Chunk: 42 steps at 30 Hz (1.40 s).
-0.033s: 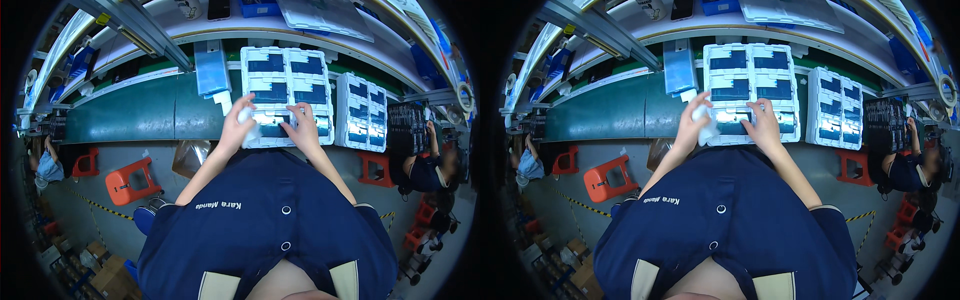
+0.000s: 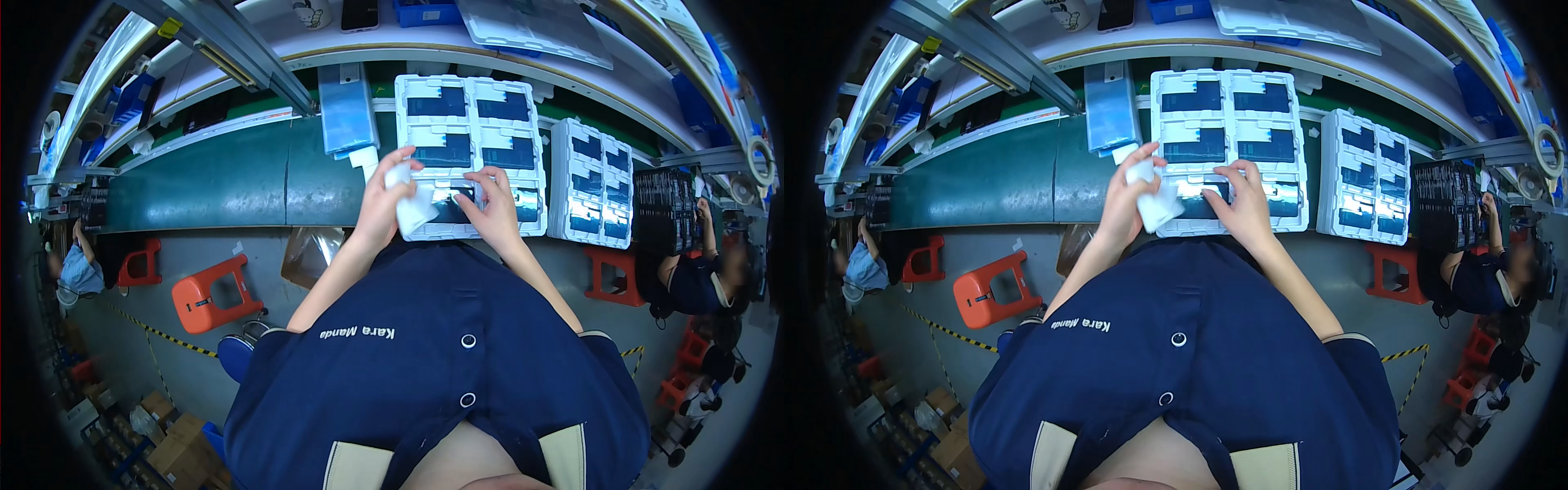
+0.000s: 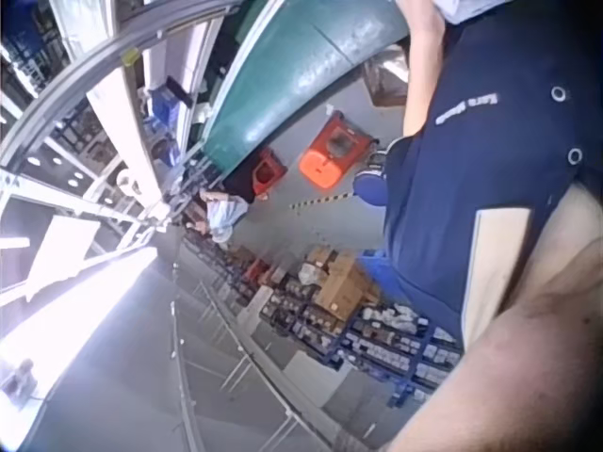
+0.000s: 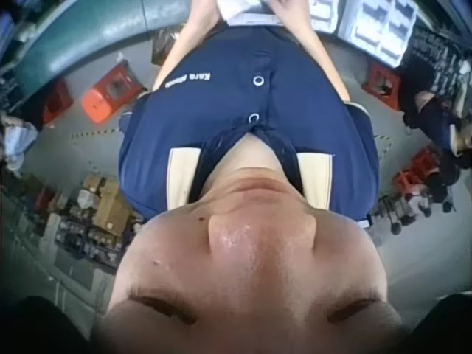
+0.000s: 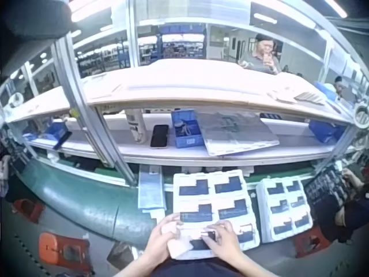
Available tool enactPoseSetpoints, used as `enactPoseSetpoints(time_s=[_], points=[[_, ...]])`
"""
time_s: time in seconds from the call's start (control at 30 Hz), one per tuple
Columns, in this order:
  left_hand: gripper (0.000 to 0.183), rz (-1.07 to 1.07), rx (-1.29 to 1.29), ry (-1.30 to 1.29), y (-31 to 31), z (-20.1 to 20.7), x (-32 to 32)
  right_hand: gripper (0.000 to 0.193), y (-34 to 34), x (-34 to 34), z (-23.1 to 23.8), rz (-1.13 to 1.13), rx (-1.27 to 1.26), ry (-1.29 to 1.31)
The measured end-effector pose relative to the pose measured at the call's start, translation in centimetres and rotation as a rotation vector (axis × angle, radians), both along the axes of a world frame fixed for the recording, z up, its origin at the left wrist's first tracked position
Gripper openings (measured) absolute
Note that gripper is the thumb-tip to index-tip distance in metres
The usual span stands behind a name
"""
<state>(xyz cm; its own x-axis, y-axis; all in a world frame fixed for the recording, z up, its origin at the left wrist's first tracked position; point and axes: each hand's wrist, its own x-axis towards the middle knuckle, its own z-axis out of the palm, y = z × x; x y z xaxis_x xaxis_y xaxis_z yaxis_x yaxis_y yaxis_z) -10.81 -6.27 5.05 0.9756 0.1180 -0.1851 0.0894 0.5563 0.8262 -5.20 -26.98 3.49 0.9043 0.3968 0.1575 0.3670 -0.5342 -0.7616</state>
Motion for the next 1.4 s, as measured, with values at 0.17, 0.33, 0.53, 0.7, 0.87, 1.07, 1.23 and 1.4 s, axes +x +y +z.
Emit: enactPoseSetpoints(time_s=[0.17,0.33,0.53,0.7,0.87,1.07,1.23,1.4], points=[[0.04,0.103,-0.173,-0.023,-0.6,2.5,1.9,0.042,4.7,-0.5,3.9,0.025,0.915,1.148],[0.028,0.159,-0.058,0.002,-0.2,0.8,2.7,0.033,6.6,0.1,2.1,-0.024,0.831,0.696],[0.019,0.26,0.108,0.027,0.0,-0.4,4.1,0.013,6.0,1.5,1.6,-0.153,0.846,0.554],[0.031,-0.116,0.988,-0.04,2.1,-0.5,6.3,0.015,2.8,5.9,-1.3,-0.242,0.908,0.576],[0.037,-0.393,1.554,0.055,0.8,-0.2,7.4,0.018,0.2,9.9,-3.5,-0.24,0.79,0.56],[0.028,-0.49,1.514,-0.028,2.3,-0.3,8.5,0.014,1.2,11.8,-2.7,-0.151,1.003,0.586],[0.02,-0.627,1.454,-0.056,4.0,2.8,5.5,0.027,3.0,10.1,-2.7,0.046,0.094,0.378],[0.015,-0.703,1.43,-0.134,3.8,2.1,4.9,0.026,3.7,9.6,-1.3,0.099,-0.087,0.272]])
